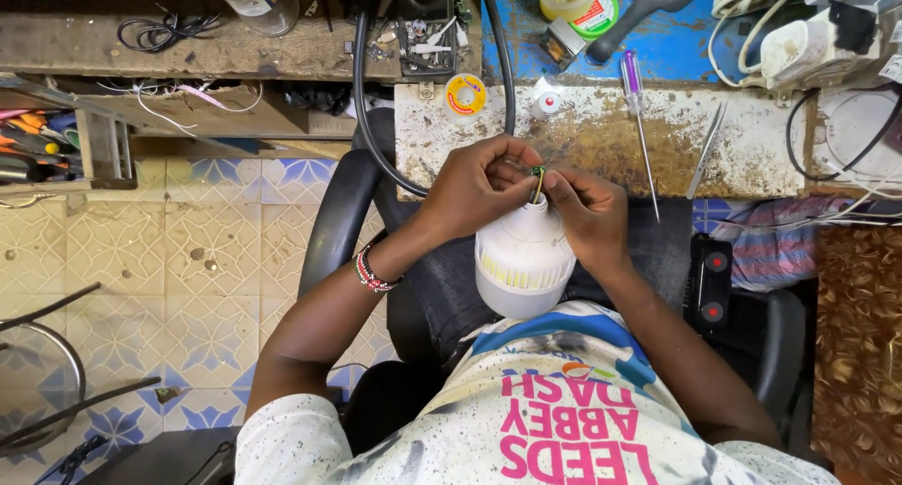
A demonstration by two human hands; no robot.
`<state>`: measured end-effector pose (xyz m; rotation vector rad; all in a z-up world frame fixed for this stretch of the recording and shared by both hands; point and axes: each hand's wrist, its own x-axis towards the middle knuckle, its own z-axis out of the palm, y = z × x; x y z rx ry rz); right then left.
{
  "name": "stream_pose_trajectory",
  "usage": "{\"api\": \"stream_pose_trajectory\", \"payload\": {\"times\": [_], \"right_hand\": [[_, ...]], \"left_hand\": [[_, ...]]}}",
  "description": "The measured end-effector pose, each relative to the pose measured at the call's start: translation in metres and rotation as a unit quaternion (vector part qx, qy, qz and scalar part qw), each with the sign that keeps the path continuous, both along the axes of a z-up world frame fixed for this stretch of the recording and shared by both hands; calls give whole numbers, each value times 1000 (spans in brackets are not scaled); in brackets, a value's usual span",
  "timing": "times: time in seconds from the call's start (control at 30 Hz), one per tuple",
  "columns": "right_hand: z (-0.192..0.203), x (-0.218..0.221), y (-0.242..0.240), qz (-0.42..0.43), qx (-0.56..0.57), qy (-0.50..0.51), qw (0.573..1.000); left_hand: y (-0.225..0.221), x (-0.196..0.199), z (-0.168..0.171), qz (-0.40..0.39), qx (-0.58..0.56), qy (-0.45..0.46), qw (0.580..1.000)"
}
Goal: Repairing an LED bulb by prying open the casing and soldering internal connections.
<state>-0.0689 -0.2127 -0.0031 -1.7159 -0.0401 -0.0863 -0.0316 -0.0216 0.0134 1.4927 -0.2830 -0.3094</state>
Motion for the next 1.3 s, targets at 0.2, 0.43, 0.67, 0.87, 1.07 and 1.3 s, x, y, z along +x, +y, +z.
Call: {"api": "stream_pose_trajectory", "payload": {"times": [0.2,0.43,0.67,0.87,1.07,1.3], "right_hand": [[-5,1,-1,1,0,0,1000],[-11,1,-3,-8,-4,3,1000],[-15,0,-3,-13,-3,2,1000],[-5,1,4,-32,0,-14,999],[-26,2,-3,-40,29,7,999],[12,1,-9,-17,46,-8,999]], "left_hand": [[-1,0,-2,4,8,-3,1000],[-3,0,-13,2,-1,9,1000],[-1,-1,-3,0,-2,9,1000],[5,2,11,-16,32,11,999],[10,5,13,-4,67,-5,998],[18,7,22,-152,66,37,985]]}}
